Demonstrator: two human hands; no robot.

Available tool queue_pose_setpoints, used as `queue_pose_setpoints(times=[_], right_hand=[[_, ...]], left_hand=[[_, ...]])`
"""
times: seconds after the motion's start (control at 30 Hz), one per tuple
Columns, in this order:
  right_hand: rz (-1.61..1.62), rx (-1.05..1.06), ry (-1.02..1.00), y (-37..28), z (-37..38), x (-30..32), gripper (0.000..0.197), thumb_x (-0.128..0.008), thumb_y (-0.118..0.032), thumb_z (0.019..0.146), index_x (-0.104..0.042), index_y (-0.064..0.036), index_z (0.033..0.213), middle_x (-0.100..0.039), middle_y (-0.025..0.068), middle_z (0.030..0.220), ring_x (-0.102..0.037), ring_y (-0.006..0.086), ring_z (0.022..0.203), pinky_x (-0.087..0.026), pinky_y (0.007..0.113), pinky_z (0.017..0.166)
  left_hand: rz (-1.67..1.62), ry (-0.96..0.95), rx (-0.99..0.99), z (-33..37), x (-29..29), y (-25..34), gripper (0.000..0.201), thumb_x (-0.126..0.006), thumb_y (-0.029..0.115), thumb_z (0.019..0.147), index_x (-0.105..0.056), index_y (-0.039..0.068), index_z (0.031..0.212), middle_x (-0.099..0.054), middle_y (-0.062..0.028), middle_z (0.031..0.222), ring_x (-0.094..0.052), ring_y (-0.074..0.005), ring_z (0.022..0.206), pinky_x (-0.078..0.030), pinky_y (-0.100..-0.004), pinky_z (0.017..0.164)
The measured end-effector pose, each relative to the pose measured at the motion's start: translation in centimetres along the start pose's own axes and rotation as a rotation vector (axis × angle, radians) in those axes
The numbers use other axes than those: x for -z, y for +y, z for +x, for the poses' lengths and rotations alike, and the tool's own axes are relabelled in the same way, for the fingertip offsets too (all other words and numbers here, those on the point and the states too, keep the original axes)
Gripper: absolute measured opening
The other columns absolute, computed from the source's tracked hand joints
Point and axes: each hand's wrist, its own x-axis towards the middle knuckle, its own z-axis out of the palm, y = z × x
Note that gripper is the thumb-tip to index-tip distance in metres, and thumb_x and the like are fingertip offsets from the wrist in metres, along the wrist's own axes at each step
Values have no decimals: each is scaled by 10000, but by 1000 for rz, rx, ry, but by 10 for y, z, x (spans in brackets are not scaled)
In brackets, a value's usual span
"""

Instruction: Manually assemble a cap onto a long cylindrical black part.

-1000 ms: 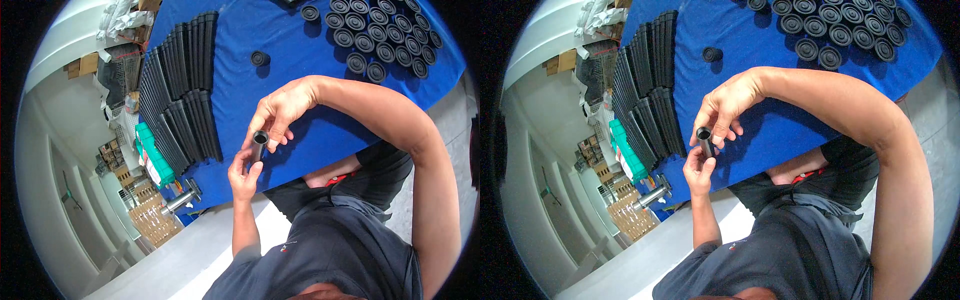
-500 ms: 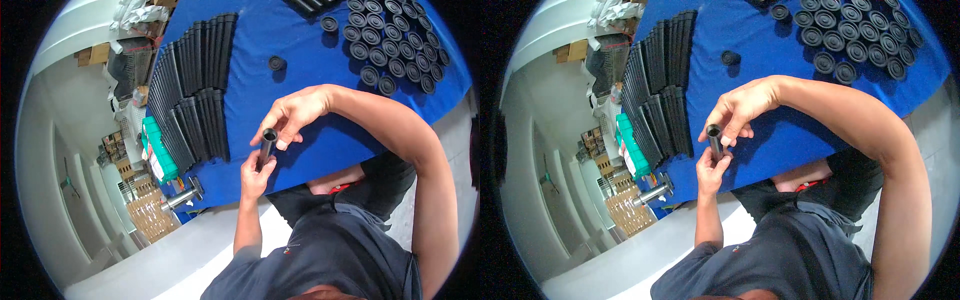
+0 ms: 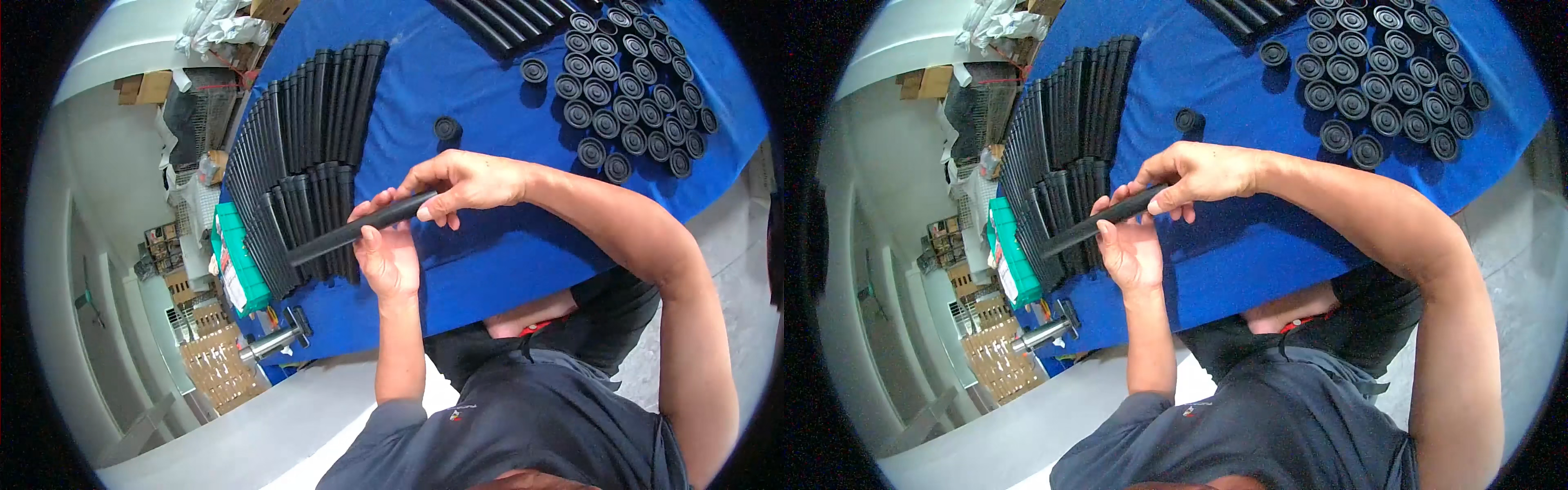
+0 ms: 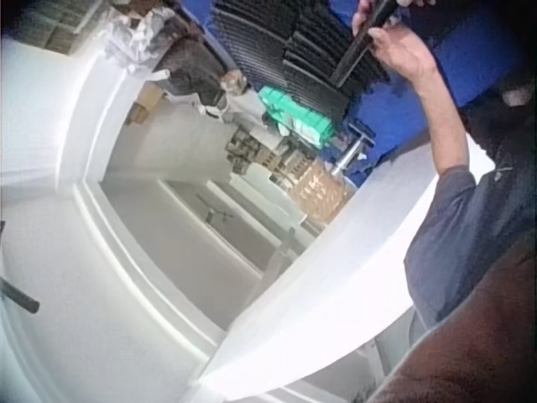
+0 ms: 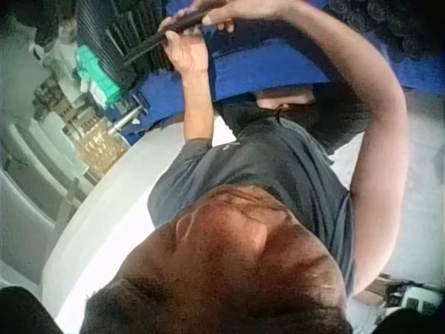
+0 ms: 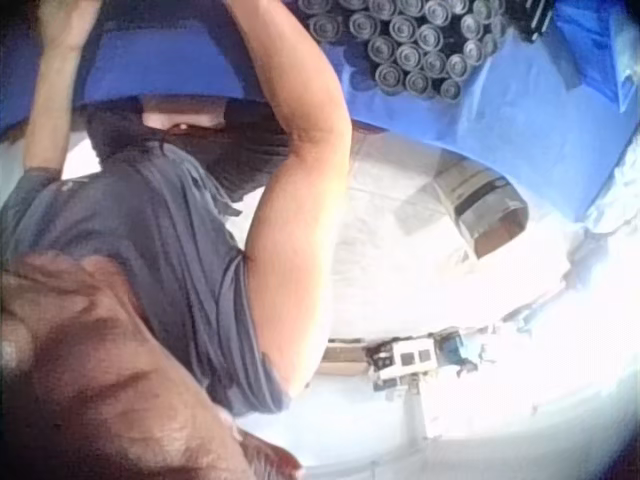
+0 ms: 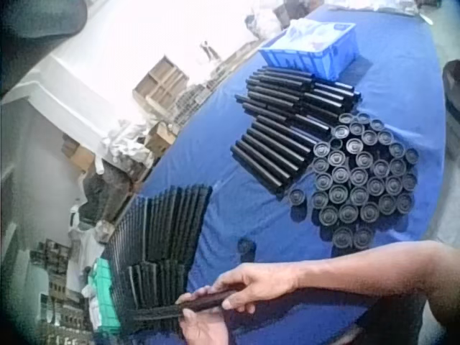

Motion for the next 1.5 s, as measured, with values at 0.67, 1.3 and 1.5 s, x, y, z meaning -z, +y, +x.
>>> queue_pose_setpoints(times=[0.67,1.3,1.5], right_hand=[[-1302,188,749,4,-3,28,388,-704,-162,869,-598,-38,1221,-636,102,1025,-626,259,951,-514,383,840],[-375,36,522,-3,-3,19,367,-639,-119,964,-551,1,1299,-620,21,1011,-590,86,875,-504,249,823],[-534,37,534,-6,-6,14,351,-643,-126,966,-563,-11,1288,-606,6,985,-574,72,875,-491,236,796]], left_hand=[[-660,-209,110,58,19,-48,344,-649,302,954,-608,145,1257,-557,-240,1375,-572,-399,1245,-499,-551,1043],[-385,-65,85,61,10,-55,194,-585,48,960,-620,146,1124,-629,-282,1235,-652,-400,1121,-549,-566,973],[-398,-46,80,58,6,-56,180,-576,51,977,-594,134,1135,-627,-292,1227,-651,-399,1123,-550,-559,974]])
